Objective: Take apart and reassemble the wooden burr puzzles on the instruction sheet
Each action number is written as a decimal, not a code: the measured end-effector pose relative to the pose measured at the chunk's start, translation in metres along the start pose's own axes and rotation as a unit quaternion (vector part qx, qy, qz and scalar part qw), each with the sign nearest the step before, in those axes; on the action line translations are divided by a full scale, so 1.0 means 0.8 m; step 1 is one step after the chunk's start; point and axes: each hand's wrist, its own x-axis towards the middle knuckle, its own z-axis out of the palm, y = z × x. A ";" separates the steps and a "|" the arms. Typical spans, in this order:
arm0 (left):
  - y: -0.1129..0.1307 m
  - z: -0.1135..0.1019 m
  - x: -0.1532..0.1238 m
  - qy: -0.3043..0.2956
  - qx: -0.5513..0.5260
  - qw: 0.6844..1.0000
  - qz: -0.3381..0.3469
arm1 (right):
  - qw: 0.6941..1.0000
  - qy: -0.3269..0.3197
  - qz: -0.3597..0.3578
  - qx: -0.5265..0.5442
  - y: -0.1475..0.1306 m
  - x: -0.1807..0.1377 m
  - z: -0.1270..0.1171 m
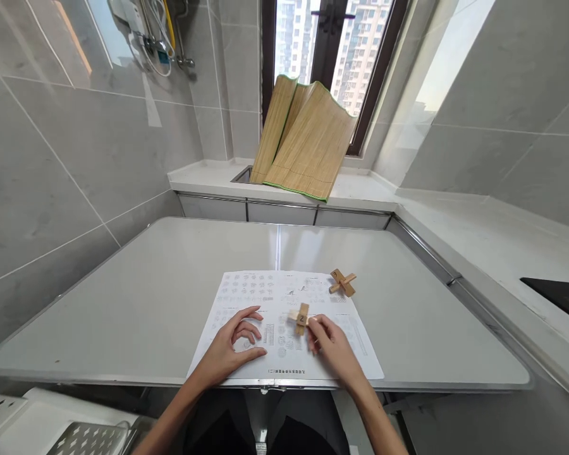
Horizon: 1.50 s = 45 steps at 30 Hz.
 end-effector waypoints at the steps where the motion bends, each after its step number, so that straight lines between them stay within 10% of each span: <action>1: 0.000 0.000 0.001 -0.001 0.008 1.000 -0.002 | 0.999 0.039 0.004 -0.027 0.008 0.001 -0.016; 11: 0.008 -0.002 0.007 -0.012 0.044 0.999 -0.022 | 0.906 0.291 0.067 -0.299 0.045 0.011 -0.085; 19: 0.019 -0.002 0.012 0.005 0.057 0.998 -0.038 | 0.924 0.299 -0.001 -0.237 0.053 -0.009 -0.076; 35: -0.003 -0.082 -0.005 0.153 0.203 0.963 -0.091 | 0.943 0.302 0.007 -0.139 0.062 -0.012 -0.087; 45: -0.005 -0.080 -0.011 0.158 0.193 0.965 -0.076 | 0.940 0.247 0.052 -0.230 0.018 0.111 -0.160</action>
